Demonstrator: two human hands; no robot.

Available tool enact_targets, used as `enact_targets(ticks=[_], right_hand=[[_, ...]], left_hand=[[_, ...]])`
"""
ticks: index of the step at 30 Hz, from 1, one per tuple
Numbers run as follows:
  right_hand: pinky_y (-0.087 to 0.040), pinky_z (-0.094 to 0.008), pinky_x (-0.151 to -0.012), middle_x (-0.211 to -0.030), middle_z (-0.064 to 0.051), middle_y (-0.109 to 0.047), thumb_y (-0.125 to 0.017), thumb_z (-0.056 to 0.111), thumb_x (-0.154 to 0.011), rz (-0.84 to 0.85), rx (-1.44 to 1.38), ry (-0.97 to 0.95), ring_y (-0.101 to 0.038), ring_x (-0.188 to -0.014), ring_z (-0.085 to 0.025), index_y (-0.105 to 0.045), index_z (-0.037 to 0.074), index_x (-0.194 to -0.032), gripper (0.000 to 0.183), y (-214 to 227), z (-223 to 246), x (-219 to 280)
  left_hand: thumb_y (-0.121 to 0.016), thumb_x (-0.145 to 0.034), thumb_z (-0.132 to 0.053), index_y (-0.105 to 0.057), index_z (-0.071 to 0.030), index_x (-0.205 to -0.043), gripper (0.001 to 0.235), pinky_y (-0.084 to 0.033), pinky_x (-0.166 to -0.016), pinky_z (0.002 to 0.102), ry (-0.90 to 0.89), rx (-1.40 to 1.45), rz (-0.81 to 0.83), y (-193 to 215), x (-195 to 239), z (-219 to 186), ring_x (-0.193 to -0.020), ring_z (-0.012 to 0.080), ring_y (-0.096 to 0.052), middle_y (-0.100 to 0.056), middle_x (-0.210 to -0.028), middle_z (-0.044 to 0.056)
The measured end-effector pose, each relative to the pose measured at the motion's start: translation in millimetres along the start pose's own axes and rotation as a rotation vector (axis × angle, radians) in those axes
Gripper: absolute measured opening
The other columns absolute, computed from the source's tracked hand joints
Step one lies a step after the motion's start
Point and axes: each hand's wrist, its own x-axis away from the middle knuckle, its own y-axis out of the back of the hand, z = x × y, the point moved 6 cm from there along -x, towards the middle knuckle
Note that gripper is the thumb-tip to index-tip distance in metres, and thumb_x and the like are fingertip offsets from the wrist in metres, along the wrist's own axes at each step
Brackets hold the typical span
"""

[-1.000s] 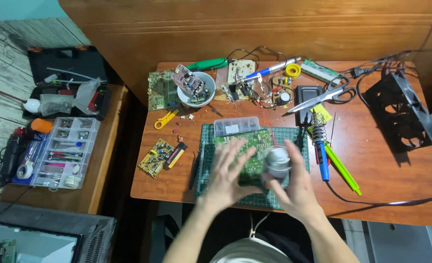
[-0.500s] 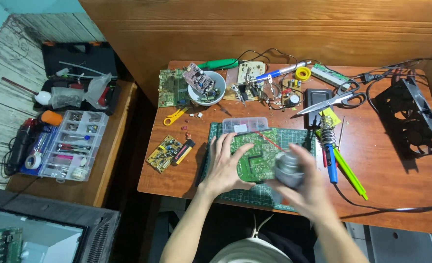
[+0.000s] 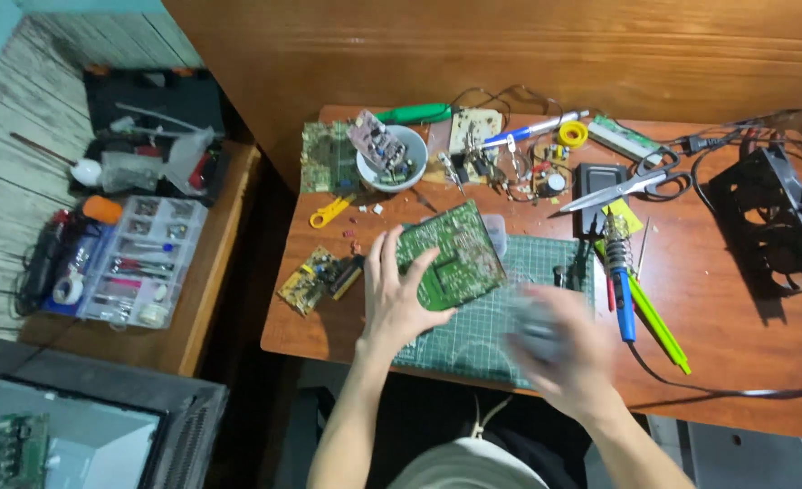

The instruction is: Repairing a circuit board by inspecting traces with a probe and cleaning components with a spray.

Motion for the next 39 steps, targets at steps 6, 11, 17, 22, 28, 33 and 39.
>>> enact_targets(ticks=[6, 11, 17, 22, 28, 33, 39], right_hand=[[-0.054, -0.039, -0.09, -0.131, -0.018, -0.061, -0.078, 0.016, -0.076, 0.107, 0.071, -0.112, -0.067, -0.114, -0.032, -0.055, 0.015, -0.134, 0.062, 5, 3, 2], [-0.057, -0.034, -0.073, -0.122, -0.007, -0.063, -0.078, 0.025, -0.076, 0.238, 0.21, -0.202, -0.07, -0.098, -0.022, -0.06, 0.021, -0.129, 0.056, 6, -1, 3], [-0.056, -0.032, -0.064, -0.114, -0.001, -0.064, -0.083, 0.037, -0.071, 0.263, 0.416, -0.185, -0.07, -0.093, -0.016, -0.062, 0.022, -0.125, 0.06, 6, -10, 23], [-0.052, -0.035, -0.044, -0.114, -0.001, -0.063, -0.074, 0.031, -0.079, 0.277, 0.506, -0.19, -0.069, -0.074, -0.019, -0.059, 0.025, -0.123, 0.047, 4, -16, 40], [-0.052, -0.035, -0.043, -0.114, -0.002, -0.064, -0.075, 0.029, -0.078, 0.255, 0.425, -0.254, -0.07, -0.076, -0.019, -0.057, 0.022, -0.124, 0.05, 6, -21, 46], [-0.049, -0.036, -0.042, -0.115, -0.003, -0.063, -0.076, 0.029, -0.078, 0.235, 0.431, -0.263, -0.069, -0.074, -0.02, -0.057, 0.022, -0.123, 0.049, 8, -24, 44], [-0.051, -0.036, -0.044, -0.115, -0.001, -0.063, -0.076, 0.028, -0.078, 0.23, 0.4, -0.288, -0.069, -0.078, -0.019, -0.058, 0.023, -0.121, 0.047, 7, -28, 47]], left_hand=[[-0.096, -0.052, -0.046, -0.064, -0.022, -0.121, 0.08, -0.031, -0.111, 0.07, -0.007, 0.099, -0.053, -4, 3, -7, -0.141, 0.0466, -0.028, -0.029, -0.152, 0.026], [-0.096, -0.053, -0.047, -0.068, -0.024, -0.119, 0.075, -0.03, -0.113, 0.068, -0.01, 0.097, -0.055, -4, -2, 0, -0.142, 0.0458, -0.026, -0.029, -0.153, 0.024], [-0.095, -0.055, -0.049, -0.068, -0.027, -0.119, 0.073, -0.032, -0.113, 0.065, -0.02, 0.073, -0.031, -1, -3, -2, -0.142, 0.0447, -0.027, -0.03, -0.153, 0.021], [-0.095, -0.056, -0.046, -0.068, -0.027, -0.119, 0.071, -0.032, -0.113, 0.065, -0.023, 0.079, -0.031, 1, -3, -2, -0.143, 0.0443, -0.026, -0.029, -0.154, 0.02], [-0.097, -0.056, -0.045, -0.069, -0.027, -0.12, 0.072, -0.032, -0.113, 0.067, -0.023, 0.095, -0.027, 0, -2, -1, -0.145, 0.0438, -0.022, -0.026, -0.156, 0.02], [-0.096, -0.056, -0.045, -0.07, -0.026, -0.12, 0.071, -0.032, -0.113, 0.066, -0.022, 0.115, -0.007, -1, -4, -1, -0.144, 0.044, -0.023, -0.027, -0.156, 0.02], [-0.096, -0.056, -0.045, -0.07, -0.027, -0.12, 0.072, -0.031, -0.114, 0.067, -0.019, 0.112, -0.002, -5, -3, 1, -0.144, 0.0445, -0.024, -0.027, -0.156, 0.02]])
